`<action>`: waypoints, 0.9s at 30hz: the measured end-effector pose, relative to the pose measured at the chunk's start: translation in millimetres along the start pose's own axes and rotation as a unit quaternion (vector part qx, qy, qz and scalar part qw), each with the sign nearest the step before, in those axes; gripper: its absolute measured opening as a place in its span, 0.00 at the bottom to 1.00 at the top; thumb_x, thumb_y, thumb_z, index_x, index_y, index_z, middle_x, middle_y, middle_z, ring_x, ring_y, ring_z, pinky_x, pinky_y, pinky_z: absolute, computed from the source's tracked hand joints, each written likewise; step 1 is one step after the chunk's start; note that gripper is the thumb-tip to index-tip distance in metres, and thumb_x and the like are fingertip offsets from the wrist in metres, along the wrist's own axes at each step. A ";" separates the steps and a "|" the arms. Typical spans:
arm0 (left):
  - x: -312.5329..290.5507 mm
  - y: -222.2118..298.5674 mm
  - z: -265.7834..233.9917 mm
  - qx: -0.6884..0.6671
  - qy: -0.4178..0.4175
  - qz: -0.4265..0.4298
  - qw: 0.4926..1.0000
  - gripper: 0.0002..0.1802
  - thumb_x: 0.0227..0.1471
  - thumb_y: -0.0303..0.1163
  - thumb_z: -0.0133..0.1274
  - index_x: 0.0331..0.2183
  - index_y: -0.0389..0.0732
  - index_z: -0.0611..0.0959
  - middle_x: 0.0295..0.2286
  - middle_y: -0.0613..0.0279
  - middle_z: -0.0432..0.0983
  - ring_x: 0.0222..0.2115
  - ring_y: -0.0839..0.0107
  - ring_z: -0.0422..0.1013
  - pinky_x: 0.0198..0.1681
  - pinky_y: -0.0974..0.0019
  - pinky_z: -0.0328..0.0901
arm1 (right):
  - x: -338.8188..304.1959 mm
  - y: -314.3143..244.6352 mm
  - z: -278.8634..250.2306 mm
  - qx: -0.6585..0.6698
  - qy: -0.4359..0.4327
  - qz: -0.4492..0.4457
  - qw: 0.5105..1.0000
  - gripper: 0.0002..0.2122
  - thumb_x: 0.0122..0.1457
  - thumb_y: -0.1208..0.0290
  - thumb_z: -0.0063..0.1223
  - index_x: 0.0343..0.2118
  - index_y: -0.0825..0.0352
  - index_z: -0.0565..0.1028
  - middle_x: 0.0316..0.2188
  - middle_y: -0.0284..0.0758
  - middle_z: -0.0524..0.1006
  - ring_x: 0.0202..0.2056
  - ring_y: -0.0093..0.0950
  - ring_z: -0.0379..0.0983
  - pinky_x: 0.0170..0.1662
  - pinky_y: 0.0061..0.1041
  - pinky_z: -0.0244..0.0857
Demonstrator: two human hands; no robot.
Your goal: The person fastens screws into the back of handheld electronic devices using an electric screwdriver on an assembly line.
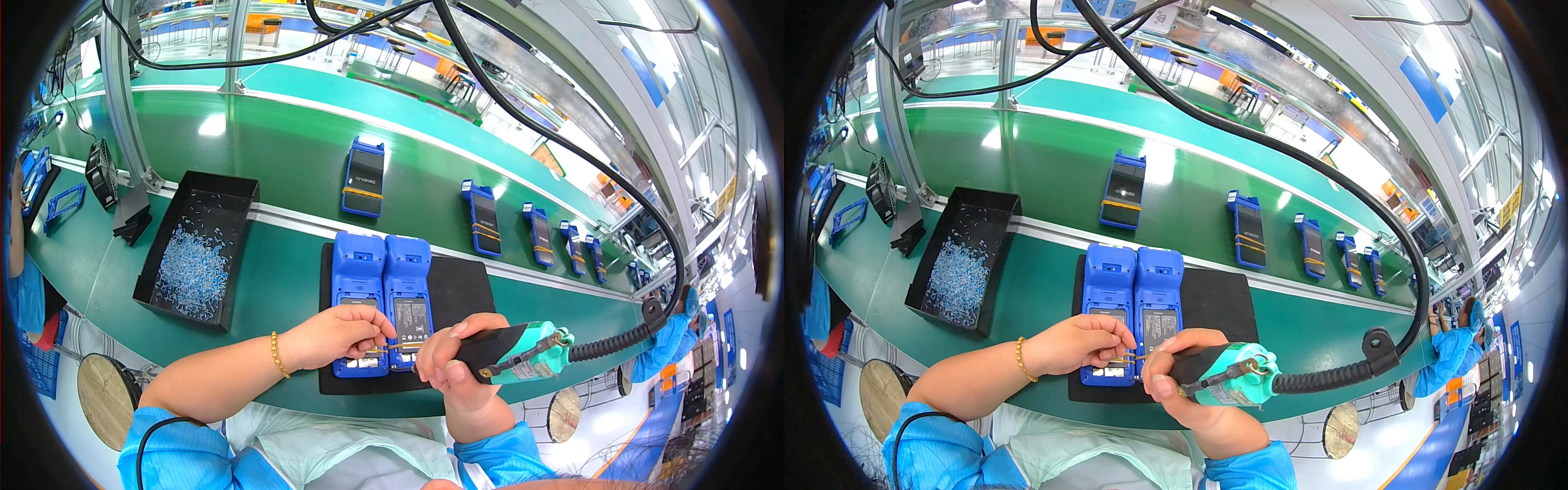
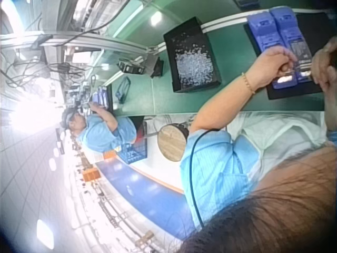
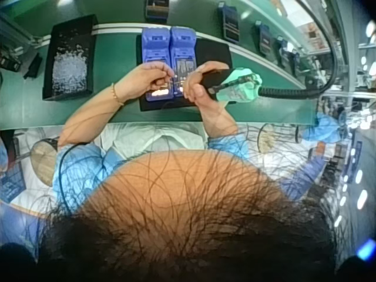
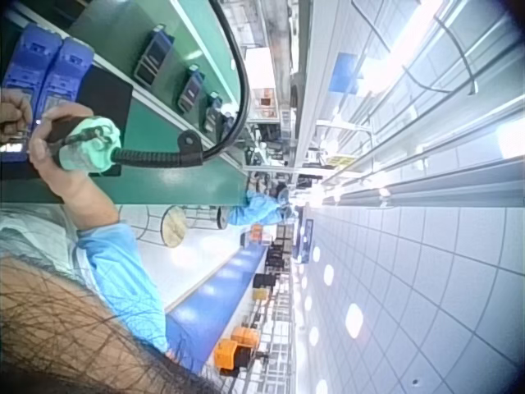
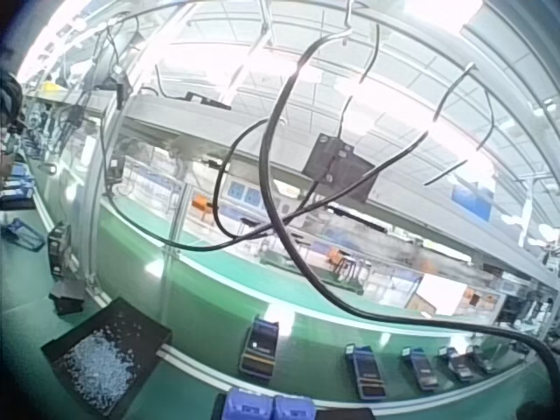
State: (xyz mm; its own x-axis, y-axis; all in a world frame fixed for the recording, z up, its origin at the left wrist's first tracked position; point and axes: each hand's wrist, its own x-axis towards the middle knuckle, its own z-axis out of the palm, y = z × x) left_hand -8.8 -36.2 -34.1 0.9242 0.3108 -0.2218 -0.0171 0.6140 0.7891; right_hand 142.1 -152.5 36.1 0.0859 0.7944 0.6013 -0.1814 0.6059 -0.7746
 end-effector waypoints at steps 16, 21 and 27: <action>-0.6 0.4 0.5 0.009 -0.005 -0.002 1.000 0.12 0.58 0.25 0.42 0.41 0.34 0.77 0.28 0.69 0.67 0.23 0.84 0.59 0.24 0.80 0.57 | -6.8 1.4 -15.4 -0.015 -0.005 0.017 1.000 0.19 0.53 0.84 0.54 0.46 0.70 0.60 0.20 0.34 0.70 0.21 0.22 0.68 0.25 0.23 0.65; -1.0 0.9 0.7 0.005 -0.003 -0.005 1.000 0.12 0.58 0.26 0.42 0.41 0.34 0.78 0.28 0.69 0.67 0.23 0.84 0.60 0.24 0.80 0.57 | -7.6 0.6 -15.6 -0.007 -0.007 0.022 1.000 0.19 0.53 0.84 0.54 0.46 0.70 0.60 0.21 0.35 0.70 0.21 0.23 0.69 0.25 0.24 0.66; -0.1 0.5 0.0 0.008 -0.003 -0.009 1.000 0.12 0.59 0.26 0.43 0.41 0.34 0.78 0.28 0.69 0.68 0.24 0.84 0.60 0.25 0.79 0.58 | -3.8 -0.3 -7.6 -0.048 0.017 0.015 0.999 0.18 0.55 0.74 0.58 0.42 0.69 0.61 0.14 0.32 0.66 0.14 0.22 0.63 0.18 0.24 0.62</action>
State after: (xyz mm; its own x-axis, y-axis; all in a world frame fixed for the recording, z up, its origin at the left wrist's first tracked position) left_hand -8.9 -35.9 -33.7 0.9262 0.2961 -0.2332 0.0057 0.6077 0.7942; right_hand 149.3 -155.4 32.6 0.1151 0.8125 0.5715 -0.0897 0.5815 -0.8086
